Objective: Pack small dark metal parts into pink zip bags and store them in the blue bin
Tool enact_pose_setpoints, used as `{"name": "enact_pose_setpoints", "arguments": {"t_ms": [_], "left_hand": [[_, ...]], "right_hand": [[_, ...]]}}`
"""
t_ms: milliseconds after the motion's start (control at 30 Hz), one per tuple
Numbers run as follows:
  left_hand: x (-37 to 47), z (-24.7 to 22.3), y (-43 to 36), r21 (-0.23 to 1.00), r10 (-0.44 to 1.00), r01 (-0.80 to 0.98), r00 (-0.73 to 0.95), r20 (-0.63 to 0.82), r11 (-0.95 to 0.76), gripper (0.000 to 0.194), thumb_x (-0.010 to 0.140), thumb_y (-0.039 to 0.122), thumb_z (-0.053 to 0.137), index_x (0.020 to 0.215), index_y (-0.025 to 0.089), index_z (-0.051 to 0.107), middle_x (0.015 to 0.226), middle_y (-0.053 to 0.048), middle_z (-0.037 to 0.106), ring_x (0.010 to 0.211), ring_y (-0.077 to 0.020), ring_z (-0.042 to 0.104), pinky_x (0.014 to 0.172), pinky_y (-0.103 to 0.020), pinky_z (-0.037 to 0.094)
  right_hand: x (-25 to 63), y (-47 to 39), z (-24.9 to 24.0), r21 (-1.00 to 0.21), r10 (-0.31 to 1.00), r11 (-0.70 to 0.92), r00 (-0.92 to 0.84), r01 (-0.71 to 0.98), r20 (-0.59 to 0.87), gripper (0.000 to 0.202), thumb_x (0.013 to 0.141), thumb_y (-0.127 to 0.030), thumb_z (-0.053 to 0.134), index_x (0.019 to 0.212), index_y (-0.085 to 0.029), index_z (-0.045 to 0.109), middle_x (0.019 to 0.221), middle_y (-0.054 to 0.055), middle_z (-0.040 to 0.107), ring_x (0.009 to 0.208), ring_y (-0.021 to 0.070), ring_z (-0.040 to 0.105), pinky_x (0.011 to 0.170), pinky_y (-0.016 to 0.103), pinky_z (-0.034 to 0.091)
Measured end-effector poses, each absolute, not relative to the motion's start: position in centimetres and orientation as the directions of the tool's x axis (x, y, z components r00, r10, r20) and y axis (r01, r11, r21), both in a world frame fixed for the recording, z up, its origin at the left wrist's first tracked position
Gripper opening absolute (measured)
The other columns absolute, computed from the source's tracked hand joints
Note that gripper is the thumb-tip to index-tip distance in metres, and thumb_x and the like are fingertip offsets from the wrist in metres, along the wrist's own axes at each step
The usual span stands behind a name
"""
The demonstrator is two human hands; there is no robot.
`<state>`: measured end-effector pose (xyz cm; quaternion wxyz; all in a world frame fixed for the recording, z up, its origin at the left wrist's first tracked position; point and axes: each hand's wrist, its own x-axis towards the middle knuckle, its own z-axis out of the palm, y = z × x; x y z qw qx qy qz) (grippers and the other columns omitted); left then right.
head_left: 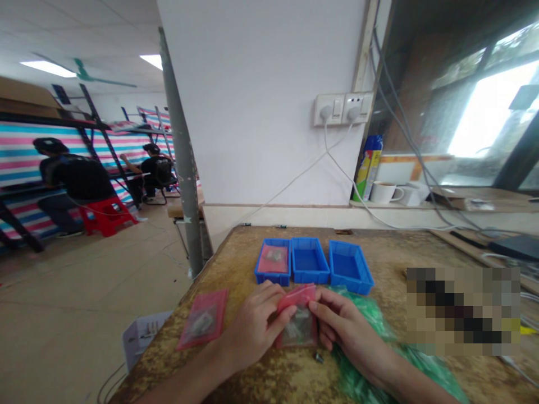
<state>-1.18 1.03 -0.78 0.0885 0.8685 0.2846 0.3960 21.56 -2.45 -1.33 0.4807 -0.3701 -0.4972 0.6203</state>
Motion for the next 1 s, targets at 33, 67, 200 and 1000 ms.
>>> {"name": "enact_pose_setpoints", "arguments": {"t_ms": [33, 67, 200, 1000], "left_hand": [[-1.2, -0.8, 1.0, 0.381, 0.567, 0.426, 0.526, 0.633, -0.820, 0.027, 0.116, 0.034, 0.055, 0.106, 0.021, 0.077, 0.093, -0.005, 0.074, 0.091, -0.0229, 0.068, 0.087, -0.036, 0.057], [-1.2, -0.8, 1.1, 0.381, 0.569, 0.429, 0.529, 0.630, -0.819, 0.027, 0.116, 0.034, 0.055, 0.104, 0.020, 0.076, 0.093, -0.005, 0.073, 0.091, -0.0228, 0.068, 0.086, -0.036, 0.056], [-1.3, -0.7, 1.1, 0.388, 0.581, 0.438, 0.525, 0.622, -0.811, 0.029, 0.116, 0.033, 0.053, 0.099, 0.020, 0.073, 0.091, -0.005, 0.072, 0.091, -0.0229, 0.067, 0.084, -0.035, 0.055], [-1.3, -0.5, 0.6, 0.431, 0.586, 0.398, 0.511, 0.629, -0.810, 0.010, 0.107, 0.025, 0.067, 0.108, 0.024, 0.077, 0.132, -0.009, 0.067, 0.119, -0.0249, 0.066, 0.104, -0.036, 0.055]], "right_hand": [[21.6, -2.5, -1.3, -0.972, 0.964, -0.045, -0.265, -0.229, 0.017, 0.051, 0.092, -0.067, 0.083, 0.095, -0.018, 0.072, 0.060, -0.008, 0.046, 0.048, 0.0076, 0.037, 0.048, 0.021, 0.034], [21.6, -2.5, -1.3, -0.972, 0.964, -0.047, -0.265, -0.229, 0.016, 0.051, 0.091, -0.067, 0.083, 0.095, -0.017, 0.072, 0.060, -0.008, 0.047, 0.049, 0.0075, 0.037, 0.048, 0.021, 0.034], [21.6, -2.5, -1.3, -0.971, 0.966, -0.048, -0.258, -0.232, 0.014, 0.050, 0.091, -0.066, 0.084, 0.097, -0.017, 0.072, 0.062, -0.008, 0.050, 0.048, 0.0071, 0.038, 0.048, 0.020, 0.034], [21.6, -2.3, -1.7, -0.917, 0.978, -0.068, -0.206, -0.393, 0.016, 0.045, 0.087, -0.054, 0.093, 0.108, -0.023, 0.068, 0.073, -0.004, 0.065, 0.051, 0.0070, 0.042, 0.045, 0.017, 0.032]]}}
